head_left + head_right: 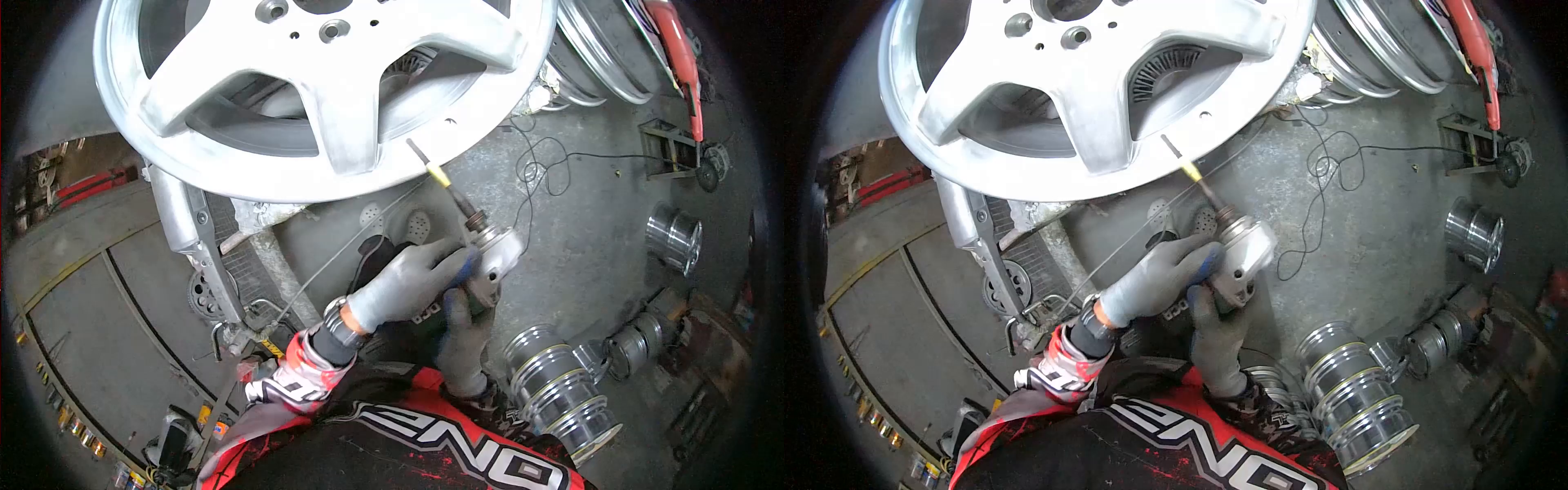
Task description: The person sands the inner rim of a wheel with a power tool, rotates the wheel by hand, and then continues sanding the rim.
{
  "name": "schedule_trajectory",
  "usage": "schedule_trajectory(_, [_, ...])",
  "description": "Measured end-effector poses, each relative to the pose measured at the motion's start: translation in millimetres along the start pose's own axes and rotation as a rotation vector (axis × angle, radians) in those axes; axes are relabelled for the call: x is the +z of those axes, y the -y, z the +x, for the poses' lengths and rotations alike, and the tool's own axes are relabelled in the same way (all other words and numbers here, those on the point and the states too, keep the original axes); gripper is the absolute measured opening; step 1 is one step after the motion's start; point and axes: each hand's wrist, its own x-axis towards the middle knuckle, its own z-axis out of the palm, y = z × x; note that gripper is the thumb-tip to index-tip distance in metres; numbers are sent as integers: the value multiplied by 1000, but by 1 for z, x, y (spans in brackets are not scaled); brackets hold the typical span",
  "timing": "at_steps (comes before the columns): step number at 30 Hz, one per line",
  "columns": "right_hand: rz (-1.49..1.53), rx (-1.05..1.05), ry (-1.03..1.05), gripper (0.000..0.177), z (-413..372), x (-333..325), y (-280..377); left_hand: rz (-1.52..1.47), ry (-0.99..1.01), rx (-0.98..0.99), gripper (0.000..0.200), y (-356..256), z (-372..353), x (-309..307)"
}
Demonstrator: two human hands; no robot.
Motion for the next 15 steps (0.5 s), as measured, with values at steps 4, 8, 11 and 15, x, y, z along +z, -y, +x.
schedule_trajectory(4, [-1,-36,-65,71,2,1,0,8,44,42,43,1,8,-3])
schedule_trajectory(8, [-29,-27,-33,77,-13,7,-7,-118,-34,-76,43,-5,-17,-5])
schedule_trajectory(11, [-36,-30,-11,80,-17,7,-8,-29,-21,-23,27,-8,-23,-7])
schedule_trajectory(15, [-2,15,0,81,-6,-5,-9,-54,-3,7,27,4,-9,2])
